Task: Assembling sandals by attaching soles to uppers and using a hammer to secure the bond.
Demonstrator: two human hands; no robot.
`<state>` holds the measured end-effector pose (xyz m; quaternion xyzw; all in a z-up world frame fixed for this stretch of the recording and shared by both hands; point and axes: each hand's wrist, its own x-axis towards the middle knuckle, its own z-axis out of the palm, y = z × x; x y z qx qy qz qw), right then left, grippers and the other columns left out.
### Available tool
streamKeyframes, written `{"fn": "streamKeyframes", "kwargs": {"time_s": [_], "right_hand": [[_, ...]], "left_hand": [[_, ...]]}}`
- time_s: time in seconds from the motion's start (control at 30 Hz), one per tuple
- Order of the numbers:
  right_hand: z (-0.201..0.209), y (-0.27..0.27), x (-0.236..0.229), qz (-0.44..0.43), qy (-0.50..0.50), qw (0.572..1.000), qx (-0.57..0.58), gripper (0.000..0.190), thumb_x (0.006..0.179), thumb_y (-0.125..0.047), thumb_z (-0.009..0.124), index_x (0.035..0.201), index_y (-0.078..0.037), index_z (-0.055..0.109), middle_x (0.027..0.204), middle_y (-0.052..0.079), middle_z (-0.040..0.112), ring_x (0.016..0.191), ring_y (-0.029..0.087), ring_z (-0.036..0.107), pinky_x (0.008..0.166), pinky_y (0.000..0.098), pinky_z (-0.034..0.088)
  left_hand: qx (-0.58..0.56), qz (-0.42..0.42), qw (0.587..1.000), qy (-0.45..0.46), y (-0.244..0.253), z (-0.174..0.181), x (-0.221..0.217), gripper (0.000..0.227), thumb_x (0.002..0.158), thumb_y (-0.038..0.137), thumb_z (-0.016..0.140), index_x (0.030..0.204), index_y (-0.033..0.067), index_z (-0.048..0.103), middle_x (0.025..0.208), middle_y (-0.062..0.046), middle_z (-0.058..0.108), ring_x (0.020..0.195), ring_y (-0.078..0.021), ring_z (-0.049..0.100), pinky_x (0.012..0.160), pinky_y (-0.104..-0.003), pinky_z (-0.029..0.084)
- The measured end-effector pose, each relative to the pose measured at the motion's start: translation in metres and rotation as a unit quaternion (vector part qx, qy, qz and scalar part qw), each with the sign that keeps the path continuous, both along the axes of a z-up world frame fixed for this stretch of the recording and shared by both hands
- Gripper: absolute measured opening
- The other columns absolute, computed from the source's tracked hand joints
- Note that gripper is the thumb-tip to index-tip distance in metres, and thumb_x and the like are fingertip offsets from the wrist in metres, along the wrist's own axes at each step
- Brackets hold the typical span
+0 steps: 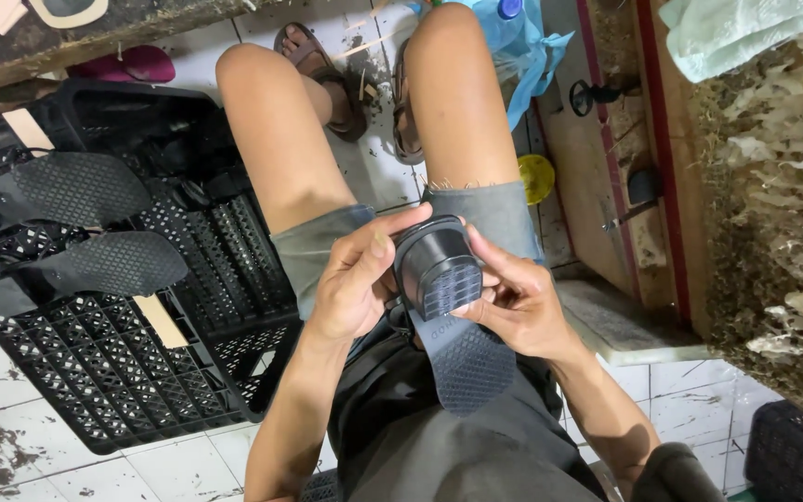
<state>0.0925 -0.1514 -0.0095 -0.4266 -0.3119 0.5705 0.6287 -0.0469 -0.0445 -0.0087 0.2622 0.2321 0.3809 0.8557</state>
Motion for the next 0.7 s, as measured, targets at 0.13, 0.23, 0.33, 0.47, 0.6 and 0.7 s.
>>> {"fn": "streamKeyframes", "kwargs": {"time_s": [0.13,0.23,0.33,0.47,0.6,0.7], "right_hand": [[0.003,0.003,-0.001,0.006,0.007,1.0,-0.008,0.069,0.068,0.016,0.059,0.129,0.002,0.031,0.089,0.022,0.063,0.071,0.015,0.06,0.053,0.0271,0.055],[0.006,0.004,-0.001,0.006,0.007,1.0,-0.011,0.069,0.068,0.016,0.059,0.13,0.002,0.031,0.089,0.022,0.063,0.07,0.015,0.06,0.053,0.0254,0.055],[0.006,0.004,-0.001,0.007,0.012,1.0,-0.014,0.07,0.069,0.016,0.058,0.13,0.001,0.03,0.089,0.022,0.063,0.07,0.015,0.06,0.051,0.0245,0.055],[0.009,0.005,-0.001,0.004,-0.012,1.0,-0.026,0.069,0.069,0.015,0.06,0.13,0.001,0.031,0.086,0.02,0.064,0.062,0.01,0.059,0.041,0.019,0.051],[0.009,0.004,0.0,0.006,-0.021,0.999,-0.033,0.069,0.069,0.015,0.059,0.13,0.0,0.031,0.086,0.021,0.064,0.059,0.01,0.06,0.038,0.0184,0.05],[0.009,0.004,0.001,0.006,-0.024,0.999,-0.036,0.069,0.069,0.015,0.059,0.13,0.001,0.032,0.085,0.02,0.064,0.058,0.008,0.058,0.037,0.0173,0.049]], "left_hand": [[0.014,0.007,1.0,0.015,-0.001,-0.001,0.0,0.038,0.087,0.017,0.047,0.11,-0.0131,0.051,0.103,-0.025,0.058,0.094,-0.0272,0.058,0.077,-0.038,0.049],[0.011,0.004,1.0,0.008,0.0,-0.005,-0.002,0.037,0.087,0.016,0.047,0.111,-0.0131,0.05,0.102,-0.026,0.058,0.093,-0.0285,0.058,0.077,-0.039,0.049],[0.016,0.004,1.0,0.01,-0.002,-0.01,-0.004,0.037,0.087,0.015,0.046,0.111,-0.0129,0.051,0.103,-0.026,0.058,0.094,-0.029,0.058,0.078,-0.04,0.049],[0.017,0.008,1.0,0.019,-0.003,-0.005,-0.003,0.037,0.087,0.016,0.047,0.11,-0.0128,0.052,0.098,-0.024,0.06,0.089,-0.0243,0.058,0.075,-0.037,0.049],[0.016,0.016,1.0,0.009,0.006,0.015,0.004,0.036,0.088,0.014,0.046,0.11,-0.0133,0.051,0.095,-0.025,0.06,0.087,-0.0252,0.059,0.075,-0.037,0.05],[0.072,0.015,0.997,0.038,0.006,0.005,0.0,0.035,0.088,0.017,0.046,0.107,-0.0108,0.054,0.095,-0.022,0.059,0.085,-0.0226,0.057,0.075,-0.035,0.048]]}}
